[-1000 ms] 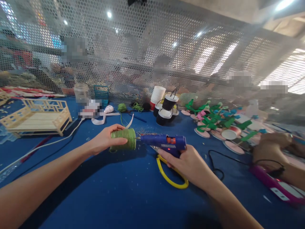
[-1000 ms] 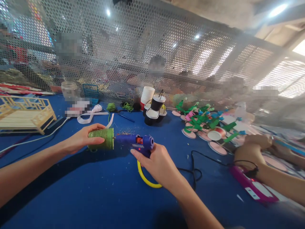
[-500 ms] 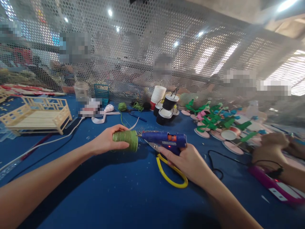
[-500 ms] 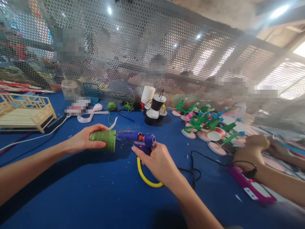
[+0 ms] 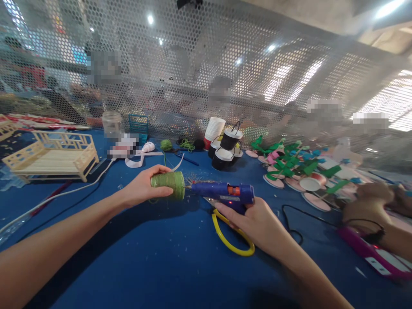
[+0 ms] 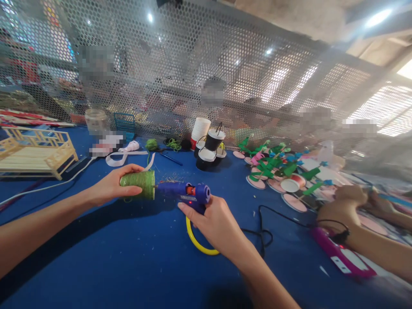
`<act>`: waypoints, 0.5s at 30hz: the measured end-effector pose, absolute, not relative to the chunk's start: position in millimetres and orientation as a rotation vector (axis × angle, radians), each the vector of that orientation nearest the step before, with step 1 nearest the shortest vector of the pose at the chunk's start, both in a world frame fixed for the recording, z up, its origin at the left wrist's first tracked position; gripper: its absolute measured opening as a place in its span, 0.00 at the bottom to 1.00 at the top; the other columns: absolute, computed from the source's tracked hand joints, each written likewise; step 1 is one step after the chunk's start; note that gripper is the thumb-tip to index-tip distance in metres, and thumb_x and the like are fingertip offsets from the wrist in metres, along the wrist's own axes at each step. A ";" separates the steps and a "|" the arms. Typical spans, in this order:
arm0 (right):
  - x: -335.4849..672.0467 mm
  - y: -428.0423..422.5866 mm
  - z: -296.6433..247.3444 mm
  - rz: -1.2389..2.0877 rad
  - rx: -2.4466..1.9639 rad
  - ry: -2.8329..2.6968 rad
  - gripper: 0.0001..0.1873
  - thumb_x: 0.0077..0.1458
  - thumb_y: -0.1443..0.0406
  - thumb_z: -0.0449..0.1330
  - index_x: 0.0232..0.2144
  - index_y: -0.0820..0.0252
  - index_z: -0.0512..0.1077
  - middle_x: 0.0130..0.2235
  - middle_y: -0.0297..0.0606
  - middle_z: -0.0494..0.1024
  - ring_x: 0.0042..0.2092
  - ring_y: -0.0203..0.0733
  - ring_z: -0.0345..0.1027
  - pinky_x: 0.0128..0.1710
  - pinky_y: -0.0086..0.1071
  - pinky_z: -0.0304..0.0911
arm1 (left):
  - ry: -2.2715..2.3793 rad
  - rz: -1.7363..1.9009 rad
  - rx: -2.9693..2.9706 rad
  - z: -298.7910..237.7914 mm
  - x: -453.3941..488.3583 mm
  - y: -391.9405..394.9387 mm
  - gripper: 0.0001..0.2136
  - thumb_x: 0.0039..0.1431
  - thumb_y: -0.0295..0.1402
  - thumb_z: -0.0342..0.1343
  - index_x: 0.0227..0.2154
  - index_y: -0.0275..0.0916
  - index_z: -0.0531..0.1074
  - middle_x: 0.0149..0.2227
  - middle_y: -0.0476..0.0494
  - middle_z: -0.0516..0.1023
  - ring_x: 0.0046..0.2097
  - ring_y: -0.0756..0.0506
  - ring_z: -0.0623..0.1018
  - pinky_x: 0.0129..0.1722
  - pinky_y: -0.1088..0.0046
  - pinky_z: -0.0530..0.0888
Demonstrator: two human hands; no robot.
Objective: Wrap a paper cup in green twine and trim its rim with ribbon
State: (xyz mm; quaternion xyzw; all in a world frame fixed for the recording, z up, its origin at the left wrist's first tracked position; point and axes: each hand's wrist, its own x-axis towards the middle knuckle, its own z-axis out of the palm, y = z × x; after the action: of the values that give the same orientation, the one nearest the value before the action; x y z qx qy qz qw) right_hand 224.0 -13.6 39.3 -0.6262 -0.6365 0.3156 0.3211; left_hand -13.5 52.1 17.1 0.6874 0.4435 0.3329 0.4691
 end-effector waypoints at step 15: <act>222.8 -12.1 41.8 0.849 -1.657 -1.578 0.10 0.40 0.57 0.59 0.18 0.57 0.66 0.13 0.29 0.65 0.16 0.35 0.60 0.16 0.28 0.57 | 1.034 0.765 1.727 18.4 -9.9 47.5 0.22 0.41 0.37 0.61 0.40 0.37 0.63 0.34 0.48 0.69 0.31 0.50 0.70 0.29 0.75 0.68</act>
State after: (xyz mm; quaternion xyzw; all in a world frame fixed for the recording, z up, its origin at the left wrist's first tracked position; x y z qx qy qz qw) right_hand 222.8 -12.1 41.8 -0.6377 -0.6074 0.3266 0.3432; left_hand -9.9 47.5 18.4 0.7061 0.4226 0.3129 0.4743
